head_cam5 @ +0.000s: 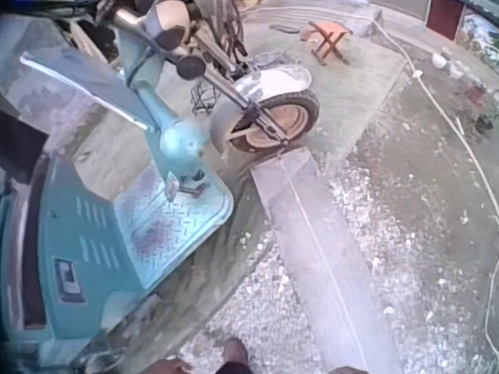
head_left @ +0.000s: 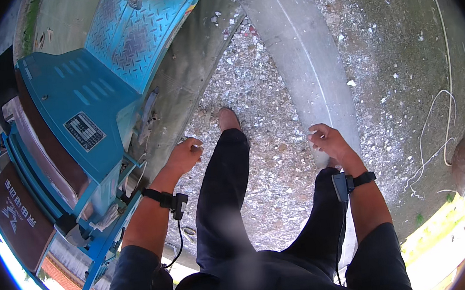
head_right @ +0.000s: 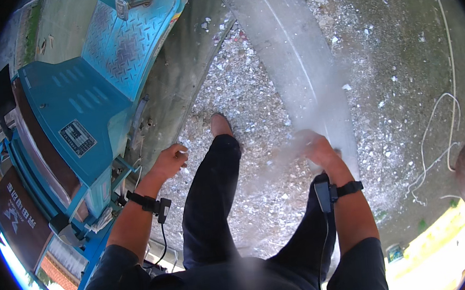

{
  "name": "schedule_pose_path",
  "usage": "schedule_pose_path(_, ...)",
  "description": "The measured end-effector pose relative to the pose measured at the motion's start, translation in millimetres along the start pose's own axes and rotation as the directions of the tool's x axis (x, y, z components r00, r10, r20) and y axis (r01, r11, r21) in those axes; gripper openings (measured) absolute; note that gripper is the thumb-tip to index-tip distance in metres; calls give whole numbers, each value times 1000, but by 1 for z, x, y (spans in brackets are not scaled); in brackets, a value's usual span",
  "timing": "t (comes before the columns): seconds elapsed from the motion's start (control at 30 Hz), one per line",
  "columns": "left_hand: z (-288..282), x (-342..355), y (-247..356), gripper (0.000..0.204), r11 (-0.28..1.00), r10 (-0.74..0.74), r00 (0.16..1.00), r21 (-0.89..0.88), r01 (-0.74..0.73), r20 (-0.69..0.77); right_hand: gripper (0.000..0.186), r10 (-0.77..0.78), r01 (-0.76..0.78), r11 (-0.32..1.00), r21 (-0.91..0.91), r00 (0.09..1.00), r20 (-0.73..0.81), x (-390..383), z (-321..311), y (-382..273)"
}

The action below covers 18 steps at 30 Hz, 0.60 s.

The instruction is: The person removes a plastic chain guard from a bicycle and uses a wrench to work on the mechanical parts near the chain and rear wheel while selecting tools from a metal tray.

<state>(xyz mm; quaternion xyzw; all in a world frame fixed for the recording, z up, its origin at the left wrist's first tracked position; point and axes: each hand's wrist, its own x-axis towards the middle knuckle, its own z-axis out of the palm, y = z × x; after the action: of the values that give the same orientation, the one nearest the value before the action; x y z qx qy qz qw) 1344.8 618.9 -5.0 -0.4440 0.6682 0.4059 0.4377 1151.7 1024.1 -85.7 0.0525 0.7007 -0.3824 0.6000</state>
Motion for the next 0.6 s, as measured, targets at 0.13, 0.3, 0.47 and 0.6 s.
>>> schedule_pose_path(0.13, 9, 85, -34, 38, 995, 97, 980, 39, -91, -176, 59, -100, 63, 980, -191, 977, -188, 93, -24, 25)
schedule_pose_path(0.3, 2, 152, -41, 41, 969, 217, 940, 172, -175, -263, 68, -202, 32, 883, -469, 927, -317, 180, -32, 58)
schedule_pose_path(0.47, -10, 183, -19, 43, 978, 160, 949, 173, -115, -273, 69, -404, 132, 801, -585, 839, -365, 232, -28, 78)
schedule_pose_path(0.6, 2, 181, -26, 43, 986, 164, 959, 67, -153, -232, 65, -254, 102, 907, -410, 907, -336, 226, -5, 68)
